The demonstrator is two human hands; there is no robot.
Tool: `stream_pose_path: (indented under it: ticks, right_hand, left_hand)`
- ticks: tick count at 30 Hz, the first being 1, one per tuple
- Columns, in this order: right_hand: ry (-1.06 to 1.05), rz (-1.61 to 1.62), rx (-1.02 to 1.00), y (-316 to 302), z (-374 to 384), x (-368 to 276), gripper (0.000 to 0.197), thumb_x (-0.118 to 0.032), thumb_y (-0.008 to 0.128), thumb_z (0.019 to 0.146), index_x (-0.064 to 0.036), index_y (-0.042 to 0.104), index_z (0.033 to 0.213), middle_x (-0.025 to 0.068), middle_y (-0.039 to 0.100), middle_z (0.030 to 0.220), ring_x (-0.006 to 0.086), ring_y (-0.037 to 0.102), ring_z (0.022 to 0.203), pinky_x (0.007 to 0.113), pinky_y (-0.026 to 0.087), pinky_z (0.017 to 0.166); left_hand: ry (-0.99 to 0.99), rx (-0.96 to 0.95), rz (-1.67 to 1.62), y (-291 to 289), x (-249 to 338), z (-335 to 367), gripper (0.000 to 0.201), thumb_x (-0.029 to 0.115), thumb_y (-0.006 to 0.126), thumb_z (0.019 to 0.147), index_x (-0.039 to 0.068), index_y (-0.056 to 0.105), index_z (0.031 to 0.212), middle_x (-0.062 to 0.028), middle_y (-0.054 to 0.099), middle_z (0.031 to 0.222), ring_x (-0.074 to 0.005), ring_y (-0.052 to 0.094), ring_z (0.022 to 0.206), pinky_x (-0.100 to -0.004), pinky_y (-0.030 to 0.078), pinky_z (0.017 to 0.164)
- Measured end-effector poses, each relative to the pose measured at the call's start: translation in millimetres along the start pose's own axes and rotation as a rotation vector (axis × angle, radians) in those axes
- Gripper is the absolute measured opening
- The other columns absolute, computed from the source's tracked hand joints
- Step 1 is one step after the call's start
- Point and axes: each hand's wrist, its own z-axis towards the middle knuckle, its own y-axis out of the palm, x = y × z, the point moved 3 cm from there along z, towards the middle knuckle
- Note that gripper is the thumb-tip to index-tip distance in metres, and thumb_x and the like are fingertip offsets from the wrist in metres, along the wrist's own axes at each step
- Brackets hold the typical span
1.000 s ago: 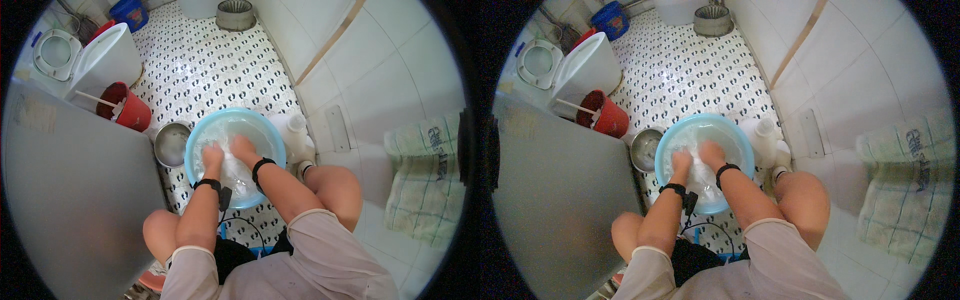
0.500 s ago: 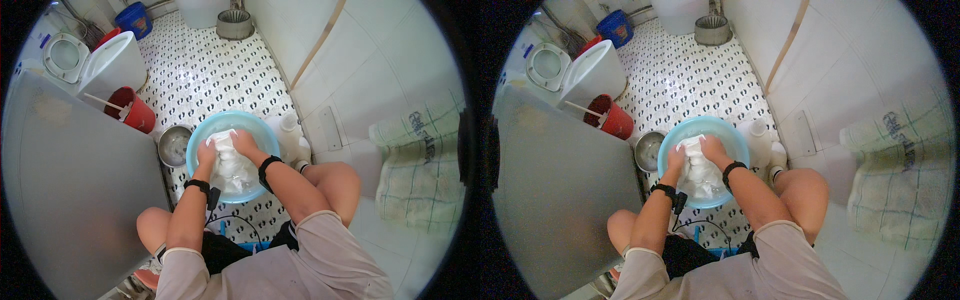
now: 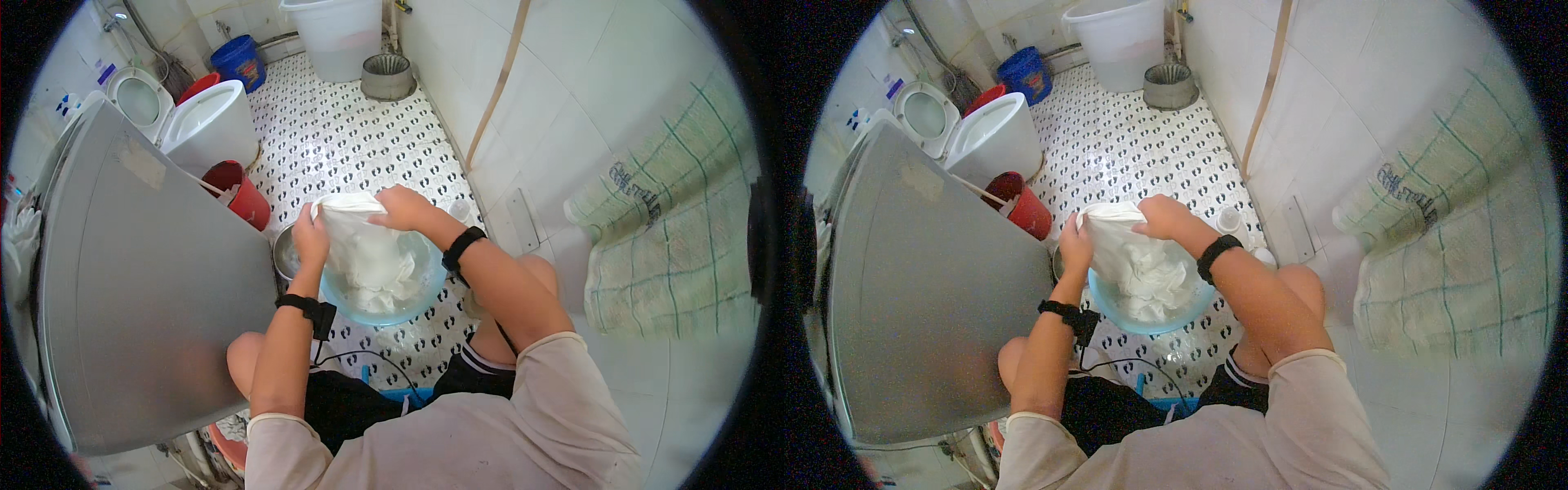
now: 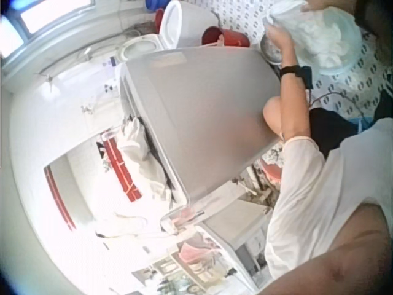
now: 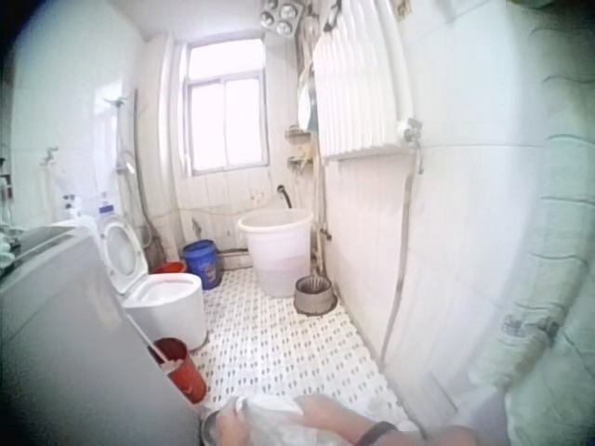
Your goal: The person is washing a white cloth in a blue basin, scrubbing the fabric with soapy water by hand and wringing it out.
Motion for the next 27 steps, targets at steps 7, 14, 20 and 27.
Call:
stream_pose_path:
  ticks: [7, 14, 20, 27]
  right_hand:
    - [0.064, 0.057, 0.346, -35, -22, -22, 0.021, -0.024, 0.061, 0.082, -0.0061, 0.064, 0.093, 0.0175, 0.059, 0.088, 0.0362, 0.057, 0.087, 0.044, 0.047, 0.078]
    - [-0.029, 0.55, 0.531, -55, -19, -38, 0.011, -0.01, 0.056, 0.084, 0.0008, 0.055, 0.086, 0.0191, 0.059, 0.078, 0.0349, 0.056, 0.071, 0.036, 0.044, 0.066]
    - [0.038, 0.711, 0.589, -56, -13, -34, 0.011, -0.009, 0.056, 0.084, 0.0, 0.056, 0.09, 0.0126, 0.059, 0.075, 0.0193, 0.057, 0.07, 0.031, 0.044, 0.066]
    - [0.069, 0.959, 0.609, -42, -9, -43, 0.02, -0.014, 0.054, 0.085, 0.0026, 0.061, 0.093, 0.0105, 0.06, 0.073, 0.0166, 0.055, 0.066, 0.031, 0.044, 0.063]
  left_hand:
    - [-0.048, -0.042, -0.059, -35, 8, 9, 0.033, 0.027, 0.056, 0.091, -0.001, 0.062, 0.106, -0.0189, 0.065, 0.082, -0.0301, 0.059, 0.071, -0.0374, 0.045, 0.066]
    - [-0.039, -0.116, -0.589, -36, 29, 10, 0.034, 0.027, 0.053, 0.095, -0.005, 0.064, 0.098, -0.0028, 0.062, 0.076, -0.0087, 0.049, 0.068, -0.0264, 0.042, 0.064]
    - [-0.004, -0.233, -0.747, -29, 28, 19, 0.039, 0.028, 0.049, 0.098, -0.008, 0.055, 0.113, -0.0052, 0.063, 0.093, -0.0096, 0.053, 0.084, -0.0241, 0.043, 0.079]
    - [-0.144, -0.186, -0.755, -13, 36, 12, 0.053, 0.033, 0.047, 0.099, -0.011, 0.041, 0.13, -0.0103, 0.061, 0.108, -0.012, 0.054, 0.096, -0.0259, 0.041, 0.089]
